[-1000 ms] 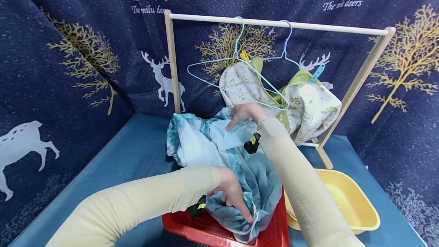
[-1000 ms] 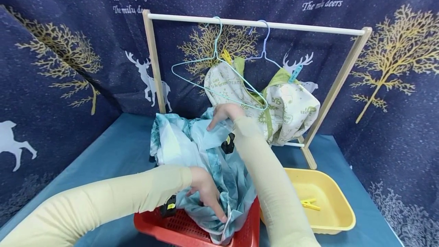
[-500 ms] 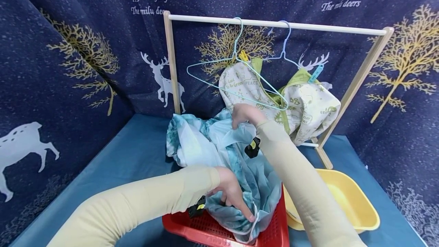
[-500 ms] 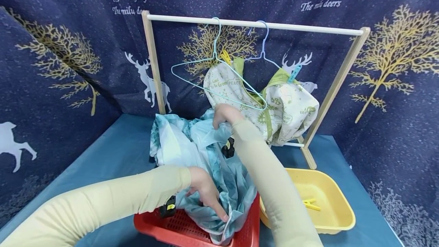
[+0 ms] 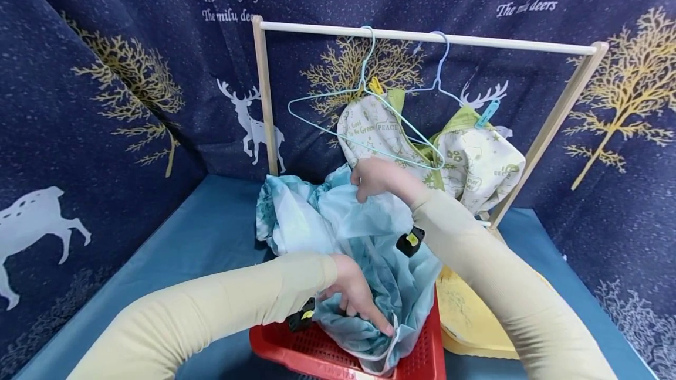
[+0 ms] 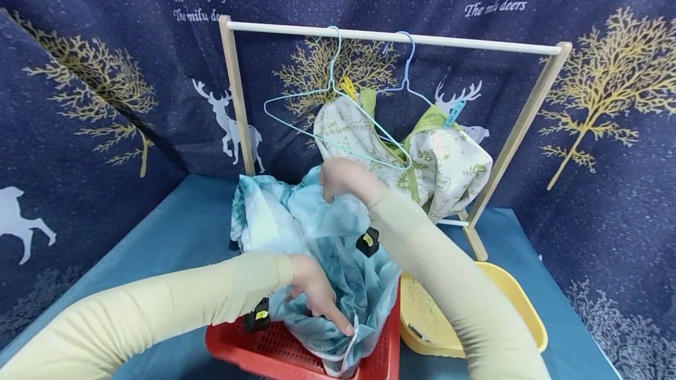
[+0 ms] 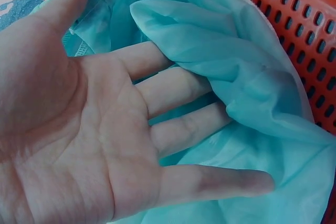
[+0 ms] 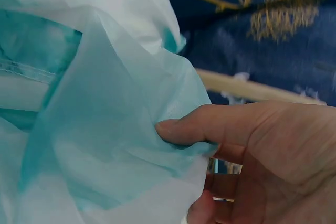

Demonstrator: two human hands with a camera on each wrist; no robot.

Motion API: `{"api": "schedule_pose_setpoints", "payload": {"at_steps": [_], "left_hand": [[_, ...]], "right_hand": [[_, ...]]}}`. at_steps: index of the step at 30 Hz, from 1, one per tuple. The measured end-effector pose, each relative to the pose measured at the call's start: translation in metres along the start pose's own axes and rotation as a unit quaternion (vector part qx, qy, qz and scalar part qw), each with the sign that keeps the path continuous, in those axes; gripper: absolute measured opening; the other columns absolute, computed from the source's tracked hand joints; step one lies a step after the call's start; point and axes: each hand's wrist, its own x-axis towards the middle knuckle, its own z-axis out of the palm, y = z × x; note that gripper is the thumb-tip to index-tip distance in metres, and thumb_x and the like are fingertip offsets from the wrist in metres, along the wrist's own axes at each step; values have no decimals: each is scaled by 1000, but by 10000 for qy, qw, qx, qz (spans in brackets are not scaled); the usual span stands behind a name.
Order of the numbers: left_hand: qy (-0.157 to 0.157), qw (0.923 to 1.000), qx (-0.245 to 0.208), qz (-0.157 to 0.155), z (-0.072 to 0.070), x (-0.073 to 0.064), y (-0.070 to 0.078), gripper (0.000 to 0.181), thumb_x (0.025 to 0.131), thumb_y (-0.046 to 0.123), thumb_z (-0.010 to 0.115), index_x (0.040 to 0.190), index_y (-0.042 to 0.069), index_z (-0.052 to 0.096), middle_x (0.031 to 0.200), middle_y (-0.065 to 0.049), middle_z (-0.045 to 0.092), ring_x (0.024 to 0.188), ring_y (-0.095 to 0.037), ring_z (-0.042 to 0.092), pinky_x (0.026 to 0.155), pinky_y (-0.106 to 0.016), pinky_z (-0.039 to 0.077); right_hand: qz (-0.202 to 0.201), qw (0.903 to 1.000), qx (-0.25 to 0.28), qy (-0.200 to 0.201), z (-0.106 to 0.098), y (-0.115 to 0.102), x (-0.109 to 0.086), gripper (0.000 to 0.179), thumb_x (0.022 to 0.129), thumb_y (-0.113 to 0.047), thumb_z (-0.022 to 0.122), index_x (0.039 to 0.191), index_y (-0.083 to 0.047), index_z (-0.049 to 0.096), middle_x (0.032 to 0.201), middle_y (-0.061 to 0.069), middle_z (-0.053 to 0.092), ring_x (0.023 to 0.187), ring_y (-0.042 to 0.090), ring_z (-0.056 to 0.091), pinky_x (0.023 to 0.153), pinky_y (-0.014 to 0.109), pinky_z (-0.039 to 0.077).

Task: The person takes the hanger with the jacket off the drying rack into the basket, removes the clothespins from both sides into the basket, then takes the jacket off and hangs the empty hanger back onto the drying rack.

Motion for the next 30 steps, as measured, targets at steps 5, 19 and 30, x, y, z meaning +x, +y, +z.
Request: {"api": "schedule_pose_setpoints", "payload": {"at_steps": [5, 19, 30], "left_hand": [[-41, 9997, 180, 175, 7, -26, 1, 63, 89, 74, 48, 142, 40, 48, 151, 3, 50, 146, -20, 39, 114, -60, 32], [670, 9836, 1111, 1255, 18, -56, -16, 57, 99, 60, 41, 149, 33, 41, 156, 10, 38, 142, -12, 41, 98, -48, 51], [1117, 9671, 1557, 1671, 22, -83, -37, 47, 100, 53, 45, 138, 27, 57, 130, 10, 60, 112, -4, 59, 77, -31, 56]], "right_hand": [[-321, 9994, 84, -60, 7, -14, -18, 47, 71, 5, 62, 62, -19, 22, 62, -5, 14, 57, 12, 16, 56, 25, 20], [-1340, 9901, 53, 409, 44, -29, -65, 47, 69, 5, 63, 62, -20, 24, 62, -7, 13, 60, 10, 11, 56, 24, 13], [-1237, 9911, 360, -324, 73, -33, -84, 43, 79, 4, 65, 61, -20, 34, 59, -8, 18, 54, 8, 17, 53, 22, 17]]}}
